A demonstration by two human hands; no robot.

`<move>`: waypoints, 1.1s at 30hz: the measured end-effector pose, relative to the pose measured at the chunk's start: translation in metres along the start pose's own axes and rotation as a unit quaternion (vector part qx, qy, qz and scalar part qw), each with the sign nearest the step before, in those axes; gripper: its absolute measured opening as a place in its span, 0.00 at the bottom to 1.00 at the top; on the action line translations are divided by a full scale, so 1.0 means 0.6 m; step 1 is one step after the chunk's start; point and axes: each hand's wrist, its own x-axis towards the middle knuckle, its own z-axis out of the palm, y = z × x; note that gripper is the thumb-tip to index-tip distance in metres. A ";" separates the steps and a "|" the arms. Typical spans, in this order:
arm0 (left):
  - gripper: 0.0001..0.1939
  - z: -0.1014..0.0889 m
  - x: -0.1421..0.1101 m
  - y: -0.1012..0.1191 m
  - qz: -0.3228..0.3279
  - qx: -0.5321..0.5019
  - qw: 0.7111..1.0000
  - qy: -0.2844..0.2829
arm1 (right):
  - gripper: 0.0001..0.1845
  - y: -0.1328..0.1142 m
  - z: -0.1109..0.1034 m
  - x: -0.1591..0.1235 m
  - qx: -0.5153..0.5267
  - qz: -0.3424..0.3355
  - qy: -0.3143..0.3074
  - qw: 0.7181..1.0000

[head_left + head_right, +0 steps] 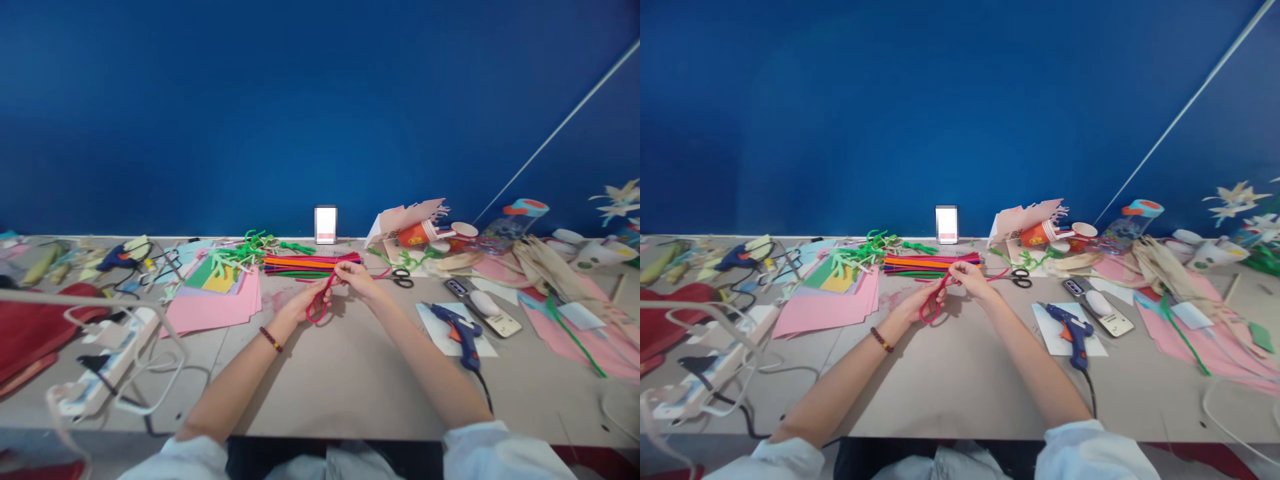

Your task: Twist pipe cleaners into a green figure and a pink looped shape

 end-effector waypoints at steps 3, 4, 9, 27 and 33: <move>0.15 -0.002 0.000 0.002 -0.011 -0.010 1.000 0.000 | 0.22 0.000 0.002 0.001 0.020 -0.001 0.007 1.000; 0.15 -0.002 0.001 0.003 -0.015 -0.012 1.000 0.000 | 0.22 -0.001 0.002 0.001 0.026 0.003 0.012 1.000; 0.12 -0.008 0.002 0.003 -0.032 -0.019 0.999 -0.005 | 0.22 -0.009 -0.006 0.003 0.018 -0.002 0.037 0.999; 0.06 -0.016 0.015 -0.003 -0.030 -0.100 0.993 0.060 | 0.25 -0.055 -0.055 0.004 0.014 -0.029 0.082 0.996; 0.06 -0.012 0.016 -0.004 -0.006 -0.116 0.988 0.102 | 0.24 -0.055 -0.063 0.007 -0.002 -0.068 0.073 0.995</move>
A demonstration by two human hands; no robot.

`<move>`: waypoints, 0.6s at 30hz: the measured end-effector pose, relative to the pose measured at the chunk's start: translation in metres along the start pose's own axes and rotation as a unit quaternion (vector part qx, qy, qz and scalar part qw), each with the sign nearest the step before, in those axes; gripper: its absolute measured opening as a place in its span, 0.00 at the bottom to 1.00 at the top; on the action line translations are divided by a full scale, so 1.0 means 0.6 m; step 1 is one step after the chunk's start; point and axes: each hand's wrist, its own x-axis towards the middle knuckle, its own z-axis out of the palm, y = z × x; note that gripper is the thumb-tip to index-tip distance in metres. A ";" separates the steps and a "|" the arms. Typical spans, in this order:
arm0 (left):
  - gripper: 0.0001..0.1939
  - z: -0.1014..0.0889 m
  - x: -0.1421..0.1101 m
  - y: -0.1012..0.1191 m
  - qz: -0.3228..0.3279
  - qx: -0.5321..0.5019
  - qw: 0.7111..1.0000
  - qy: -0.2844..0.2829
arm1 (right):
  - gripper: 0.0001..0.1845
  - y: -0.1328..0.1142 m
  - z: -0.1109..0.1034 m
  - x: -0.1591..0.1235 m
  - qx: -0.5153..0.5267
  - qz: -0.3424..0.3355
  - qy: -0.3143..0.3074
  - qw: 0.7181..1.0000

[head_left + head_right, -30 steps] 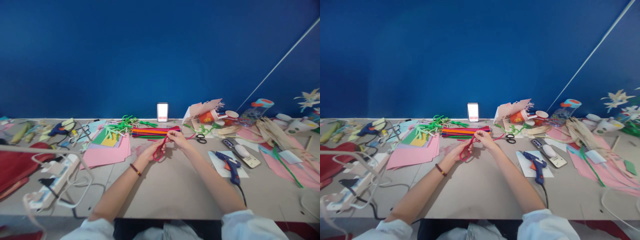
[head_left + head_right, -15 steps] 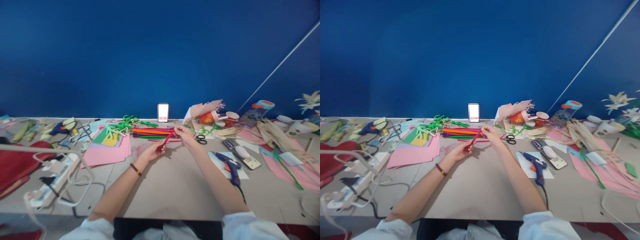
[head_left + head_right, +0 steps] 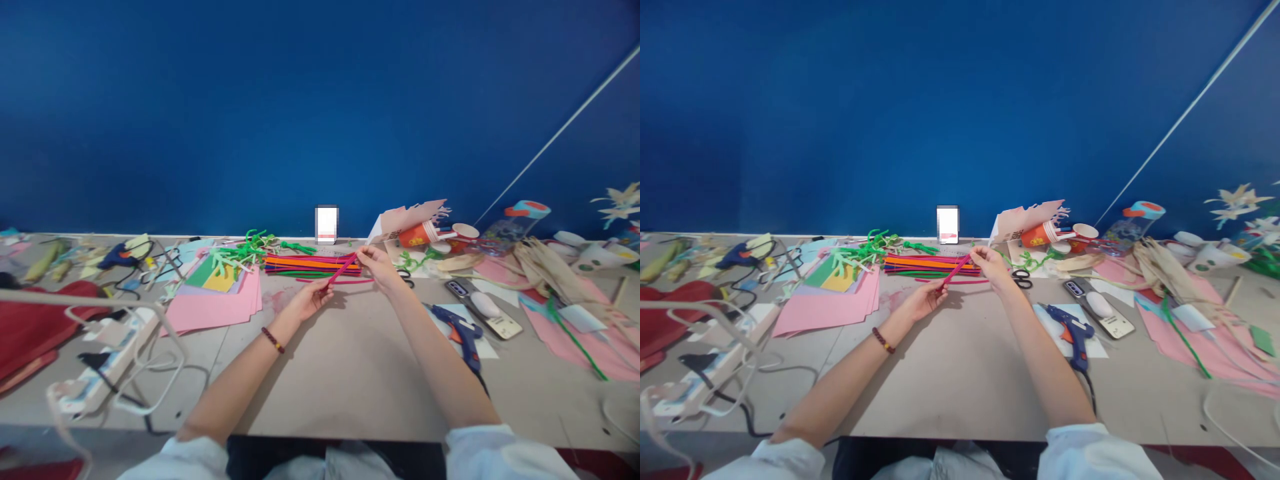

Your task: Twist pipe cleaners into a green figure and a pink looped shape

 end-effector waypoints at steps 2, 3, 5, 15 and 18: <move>0.06 0.001 0.000 -0.001 0.005 -0.001 1.000 0.008 | 0.23 -0.001 -0.005 0.001 -0.006 -0.008 -0.006 1.000; 0.06 0.001 0.000 -0.001 0.005 -0.001 1.000 0.012 | 0.23 -0.002 -0.007 0.001 -0.007 -0.010 -0.010 1.000; 0.06 0.001 0.001 -0.001 0.003 0.002 1.000 0.017 | 0.23 -0.004 -0.011 0.002 -0.006 -0.016 -0.017 1.000; 0.07 0.006 -0.001 -0.004 0.036 0.015 0.999 0.013 | 0.23 -0.003 -0.016 0.004 0.020 -0.031 0.004 0.999; 0.08 0.008 -0.002 -0.010 0.054 0.032 0.998 0.003 | 0.23 -0.004 -0.018 0.005 0.027 -0.029 0.004 0.999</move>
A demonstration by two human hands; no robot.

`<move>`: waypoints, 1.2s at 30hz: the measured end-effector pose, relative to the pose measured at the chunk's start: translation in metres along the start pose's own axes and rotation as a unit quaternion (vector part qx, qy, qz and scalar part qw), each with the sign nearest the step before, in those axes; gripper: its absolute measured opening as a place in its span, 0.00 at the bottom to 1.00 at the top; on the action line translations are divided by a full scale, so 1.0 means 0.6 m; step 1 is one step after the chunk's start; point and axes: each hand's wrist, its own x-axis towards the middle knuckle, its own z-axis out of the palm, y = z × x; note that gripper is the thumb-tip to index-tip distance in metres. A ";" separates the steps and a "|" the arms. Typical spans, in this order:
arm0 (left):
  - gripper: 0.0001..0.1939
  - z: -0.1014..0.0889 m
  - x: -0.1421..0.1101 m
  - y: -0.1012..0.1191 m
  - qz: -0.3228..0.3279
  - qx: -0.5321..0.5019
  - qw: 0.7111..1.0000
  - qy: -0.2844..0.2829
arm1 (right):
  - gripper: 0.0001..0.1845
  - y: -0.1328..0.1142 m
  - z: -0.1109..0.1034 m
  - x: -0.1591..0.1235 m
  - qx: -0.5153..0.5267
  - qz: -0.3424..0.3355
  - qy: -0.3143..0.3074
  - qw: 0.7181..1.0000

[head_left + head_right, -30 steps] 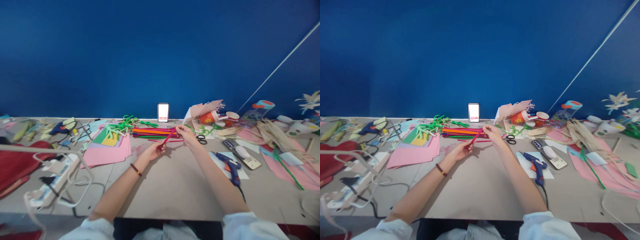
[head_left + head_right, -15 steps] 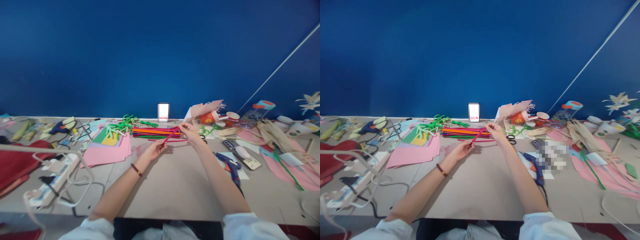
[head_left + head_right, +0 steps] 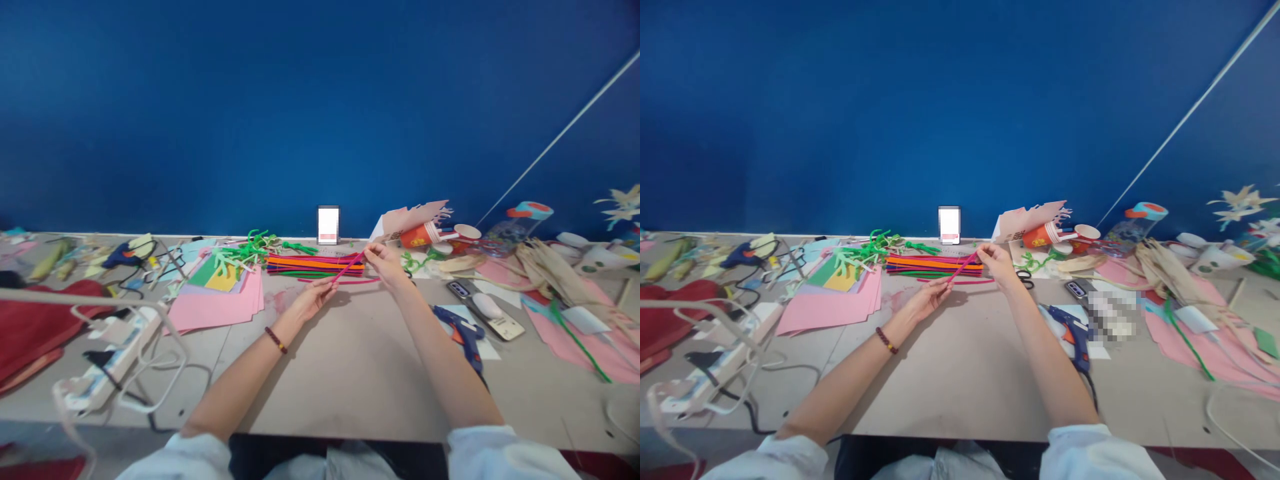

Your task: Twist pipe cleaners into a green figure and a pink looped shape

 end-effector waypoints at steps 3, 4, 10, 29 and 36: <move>0.06 -0.001 0.000 -0.005 0.010 0.015 1.000 -0.018 | 0.23 -0.002 -0.006 0.002 0.015 0.003 0.007 1.000; 0.06 -0.001 0.001 -0.007 0.012 0.018 1.000 -0.021 | 0.23 -0.003 -0.008 0.002 0.021 0.005 0.011 1.000; 0.07 -0.003 0.004 -0.005 0.020 0.002 1.000 0.000 | 0.24 -0.005 -0.013 0.005 0.044 0.016 0.021 0.999; 0.12 0.001 0.000 -0.005 0.063 0.016 0.998 -0.011 | 0.24 -0.029 -0.026 0.002 0.077 -0.012 0.056 0.995; 0.16 -0.002 0.004 -0.009 0.083 0.015 0.996 -0.009 | 0.15 0.006 0.030 -0.032 -0.177 0.114 -0.037 0.977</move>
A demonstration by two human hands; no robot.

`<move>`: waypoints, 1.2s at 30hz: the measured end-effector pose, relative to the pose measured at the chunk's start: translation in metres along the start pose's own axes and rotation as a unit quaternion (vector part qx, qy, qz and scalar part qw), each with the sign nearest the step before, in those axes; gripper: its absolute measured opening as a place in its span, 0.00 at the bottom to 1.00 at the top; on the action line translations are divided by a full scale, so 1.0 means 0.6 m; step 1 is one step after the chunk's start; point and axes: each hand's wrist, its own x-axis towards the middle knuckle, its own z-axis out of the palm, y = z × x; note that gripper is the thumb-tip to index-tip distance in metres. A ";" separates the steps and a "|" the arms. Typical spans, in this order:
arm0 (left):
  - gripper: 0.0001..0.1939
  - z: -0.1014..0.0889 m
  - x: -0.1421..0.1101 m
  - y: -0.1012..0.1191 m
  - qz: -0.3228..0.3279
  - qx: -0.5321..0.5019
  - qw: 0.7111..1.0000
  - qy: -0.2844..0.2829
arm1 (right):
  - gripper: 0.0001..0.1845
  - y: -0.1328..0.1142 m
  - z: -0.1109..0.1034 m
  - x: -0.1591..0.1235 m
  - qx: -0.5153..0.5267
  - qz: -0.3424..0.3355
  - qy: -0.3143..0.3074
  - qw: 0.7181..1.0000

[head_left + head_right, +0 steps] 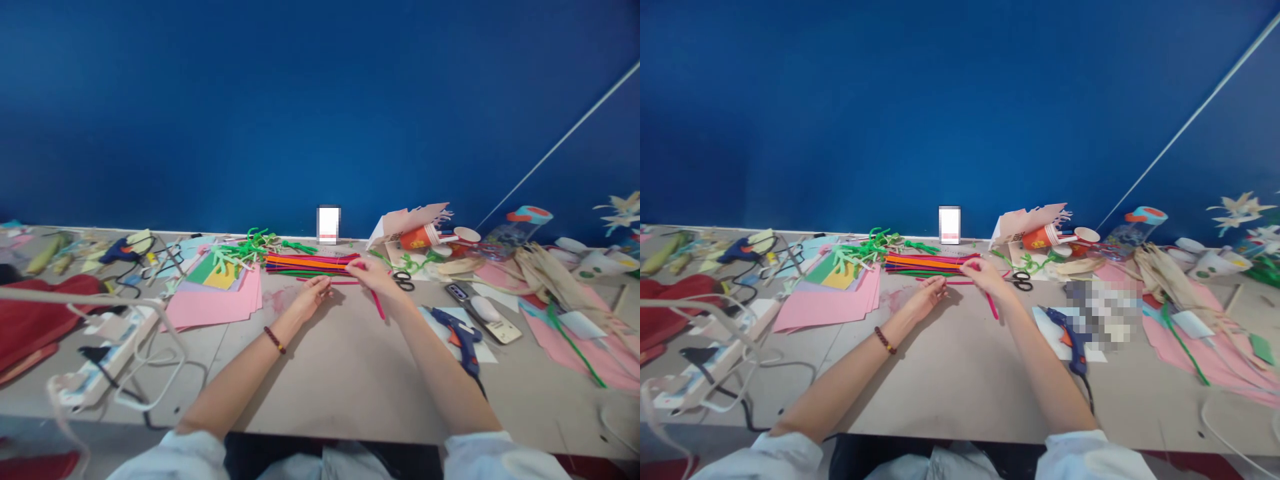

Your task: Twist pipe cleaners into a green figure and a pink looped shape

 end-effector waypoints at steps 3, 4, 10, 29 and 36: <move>0.16 0.000 0.002 -0.003 0.005 0.007 1.000 0.003 | 0.08 0.001 0.045 -0.014 -0.111 -0.055 -0.013 0.992; 0.16 0.001 0.002 -0.003 0.008 0.007 1.000 0.005 | 0.07 0.000 0.054 -0.018 -0.120 -0.059 -0.009 0.991; 0.15 0.007 0.000 -0.002 0.009 0.011 0.999 0.029 | 0.07 0.002 0.063 -0.024 -0.096 -0.048 -0.006 0.994; 0.07 0.013 -0.009 -0.006 0.177 0.185 0.963 0.079 | 0.08 0.040 0.070 -0.015 -0.105 0.012 0.026 0.994; 0.16 -0.001 0.005 0.008 0.097 0.053 0.990 0.085 | 0.09 0.041 0.057 -0.017 -0.481 -0.066 0.063 0.872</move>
